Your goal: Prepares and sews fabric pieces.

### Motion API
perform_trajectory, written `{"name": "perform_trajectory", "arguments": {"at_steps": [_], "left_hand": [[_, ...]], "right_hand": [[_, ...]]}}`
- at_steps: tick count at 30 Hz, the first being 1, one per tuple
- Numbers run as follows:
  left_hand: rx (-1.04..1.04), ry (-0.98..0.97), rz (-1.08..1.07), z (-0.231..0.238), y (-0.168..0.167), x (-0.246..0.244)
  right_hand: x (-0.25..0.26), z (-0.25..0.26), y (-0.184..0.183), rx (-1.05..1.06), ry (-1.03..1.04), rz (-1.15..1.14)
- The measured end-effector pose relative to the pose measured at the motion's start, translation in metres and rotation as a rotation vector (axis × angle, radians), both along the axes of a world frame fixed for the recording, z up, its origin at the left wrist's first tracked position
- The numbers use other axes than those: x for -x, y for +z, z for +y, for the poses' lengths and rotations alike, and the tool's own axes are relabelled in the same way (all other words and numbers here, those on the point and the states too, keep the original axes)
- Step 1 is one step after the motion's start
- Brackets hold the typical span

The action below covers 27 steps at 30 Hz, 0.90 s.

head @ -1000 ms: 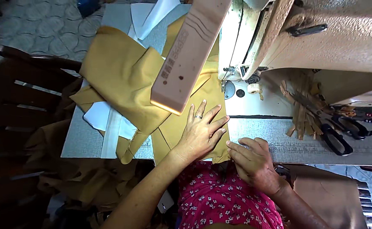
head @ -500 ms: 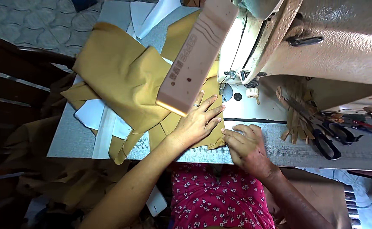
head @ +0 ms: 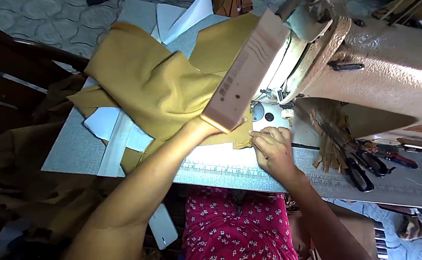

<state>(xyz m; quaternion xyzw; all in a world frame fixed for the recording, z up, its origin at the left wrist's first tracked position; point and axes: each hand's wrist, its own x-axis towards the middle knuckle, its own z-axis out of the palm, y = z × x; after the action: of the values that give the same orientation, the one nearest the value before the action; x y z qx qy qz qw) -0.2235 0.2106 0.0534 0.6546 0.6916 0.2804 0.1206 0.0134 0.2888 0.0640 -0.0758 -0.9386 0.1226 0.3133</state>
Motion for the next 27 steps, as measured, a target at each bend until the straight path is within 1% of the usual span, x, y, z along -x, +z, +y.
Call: {"name": "perform_trajectory", "arguments": {"at_steps": [1,2,3,4,5,6,7,8,9,10,11,12,13,14,15,16,18,22,27], "left_hand": [[-0.017,-0.018,-0.062,0.003,0.002,0.016],[-0.017,-0.001,-0.136,0.007,0.019,0.027],[-0.001,0.075,-0.142,0.011,0.038,0.038],[0.004,0.177,-0.050,0.015,0.052,0.048],[0.018,0.279,0.119,0.017,0.065,0.053],[0.032,0.338,0.288,0.016,0.080,0.050],[0.038,0.357,0.416,0.014,0.090,0.040],[0.010,0.350,0.518,0.011,0.093,0.027],[-0.029,0.307,0.553,0.005,0.089,0.009],[-0.086,0.239,0.517,-0.002,0.079,-0.009],[-0.134,0.173,0.422,-0.010,0.066,-0.029],[-0.118,0.129,0.299,-0.019,0.052,-0.049],[-0.054,0.109,0.197,-0.028,0.041,-0.063],[0.060,0.088,0.123,-0.036,0.037,-0.072],[0.154,0.082,0.089,-0.042,0.035,-0.075],[0.181,0.091,0.078,-0.046,0.034,-0.076],[0.151,0.094,0.063,-0.049,0.034,-0.075],[0.051,0.034,0.064,-0.052,0.032,-0.074],[0.043,0.020,0.089,-0.053,0.029,-0.074]], "right_hand": [[0.000,0.000,-0.002,-0.006,-0.005,0.004],[0.000,-0.001,-0.003,-0.009,-0.008,0.006],[-0.001,-0.001,-0.004,-0.009,-0.010,0.007],[-0.001,-0.001,-0.005,-0.007,-0.011,0.009],[-0.001,-0.002,-0.005,-0.008,-0.013,0.010],[-0.001,-0.001,-0.005,-0.012,-0.014,0.012],[-0.001,-0.001,-0.005,-0.017,-0.016,0.013],[-0.001,-0.002,-0.005,-0.020,-0.018,0.013],[-0.001,-0.003,-0.004,-0.022,-0.021,0.009],[-0.002,-0.003,-0.004,-0.025,-0.022,0.005],[-0.002,-0.004,-0.003,-0.027,-0.024,0.003],[-0.002,-0.004,-0.003,-0.028,-0.027,0.008],[-0.002,-0.004,-0.003,-0.025,-0.029,0.010],[-0.003,-0.004,-0.002,-0.018,-0.030,0.009],[-0.003,-0.004,-0.002,-0.012,-0.027,0.005],[-0.003,-0.004,-0.001,-0.009,-0.022,-0.001],[-0.003,-0.003,-0.001,0.000,-0.014,0.003],[-0.003,-0.003,0.000,0.017,-0.010,-0.004],[-0.013,-0.006,0.006,0.022,-0.031,-0.066]]}}
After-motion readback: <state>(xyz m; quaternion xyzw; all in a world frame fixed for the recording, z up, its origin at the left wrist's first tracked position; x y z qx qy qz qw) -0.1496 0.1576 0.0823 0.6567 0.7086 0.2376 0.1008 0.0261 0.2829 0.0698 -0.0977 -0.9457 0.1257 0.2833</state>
